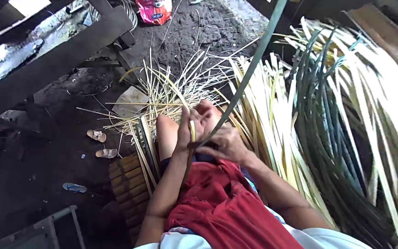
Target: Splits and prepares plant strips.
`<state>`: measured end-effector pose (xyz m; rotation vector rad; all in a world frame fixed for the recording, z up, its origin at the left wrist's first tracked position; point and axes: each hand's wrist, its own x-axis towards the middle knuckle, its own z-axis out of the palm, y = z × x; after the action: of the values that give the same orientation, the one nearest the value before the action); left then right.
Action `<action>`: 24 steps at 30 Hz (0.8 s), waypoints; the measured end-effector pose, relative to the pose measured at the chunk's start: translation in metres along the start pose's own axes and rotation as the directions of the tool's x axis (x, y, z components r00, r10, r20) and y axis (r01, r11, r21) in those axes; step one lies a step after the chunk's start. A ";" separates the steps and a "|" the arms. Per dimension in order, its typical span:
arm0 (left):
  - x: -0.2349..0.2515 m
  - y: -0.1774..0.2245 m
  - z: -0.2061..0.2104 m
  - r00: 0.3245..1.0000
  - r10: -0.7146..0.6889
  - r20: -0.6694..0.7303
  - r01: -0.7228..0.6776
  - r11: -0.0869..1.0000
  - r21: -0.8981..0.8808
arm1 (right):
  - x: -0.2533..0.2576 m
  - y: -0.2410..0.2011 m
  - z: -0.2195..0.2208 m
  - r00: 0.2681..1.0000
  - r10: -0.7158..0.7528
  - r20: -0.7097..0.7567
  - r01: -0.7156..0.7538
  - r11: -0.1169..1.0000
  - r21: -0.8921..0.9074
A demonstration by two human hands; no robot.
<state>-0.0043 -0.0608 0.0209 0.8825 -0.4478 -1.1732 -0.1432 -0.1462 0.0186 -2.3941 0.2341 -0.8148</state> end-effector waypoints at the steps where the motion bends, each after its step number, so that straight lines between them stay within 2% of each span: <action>1: -0.009 -0.010 0.000 1.000 -0.024 -0.016 0.025 0.998 0.058 | 0.009 0.006 -0.011 1.000 0.029 0.000 -0.029 0.999 -0.019; 3: -0.024 -0.031 -0.004 0.996 -0.083 -0.042 0.081 0.996 -0.049 | 0.011 0.012 -0.018 0.996 0.084 0.027 -0.082 0.994 -0.066; 4: -0.031 -0.038 -0.004 0.989 -0.098 -0.115 0.082 0.987 -0.135 | 0.005 0.011 -0.013 0.993 0.101 0.065 -0.098 0.994 -0.056; 7: -0.038 -0.035 -0.009 0.958 -0.160 -0.238 0.080 0.946 -0.315 | -0.032 0.001 0.013 0.967 0.108 0.229 -0.116 0.993 0.021; 10: -0.034 -0.035 -0.018 0.966 -0.185 -0.179 0.095 0.904 -0.418 | -0.072 -0.026 0.037 0.930 -0.003 0.366 -0.021 0.998 0.061; 12: -0.022 -0.029 -0.028 0.979 -0.153 -0.133 0.087 0.911 -0.403 | -0.084 -0.037 0.040 0.928 -0.074 0.366 0.047 0.995 0.082; 14: -0.013 -0.021 -0.052 0.987 -0.125 -0.099 0.098 0.964 -0.246 | -0.079 -0.036 0.031 0.944 -0.019 0.330 0.006 0.999 0.039; 16: -0.010 -0.008 -0.082 0.980 -0.138 -0.143 0.145 0.989 0.039 | -0.057 -0.026 0.012 0.938 0.197 0.286 -0.205 0.979 -0.001; 17: -0.012 0.006 -0.089 0.967 -0.141 -0.211 0.191 0.953 0.236 | -0.043 -0.018 -0.001 0.916 0.318 0.245 -0.324 0.946 -0.016; 19: -0.029 0.032 -0.104 0.951 -0.137 -0.276 0.280 0.760 0.587 | -0.018 0.001 -0.033 0.834 0.523 0.173 -0.524 0.850 -0.044; 20: -0.044 0.040 -0.118 0.950 -0.155 -0.271 0.305 0.644 0.702 | -0.011 0.009 -0.050 0.788 0.594 0.164 -0.593 0.803 -0.056; 22: -0.090 0.041 -0.164 0.939 -0.248 -0.239 0.330 0.452 0.829 | -0.004 0.023 -0.081 0.731 0.667 0.141 -0.664 0.744 -0.074; 24: -0.148 0.034 -0.213 0.884 -0.381 -0.272 0.399 0.310 0.863 | 0.000 0.030 -0.109 0.719 0.680 0.146 -0.677 0.732 -0.072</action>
<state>0.1164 0.1568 -0.0603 2.0823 -0.9454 -1.3428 -0.2083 -0.2226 0.0703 -2.1096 0.9898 -0.2592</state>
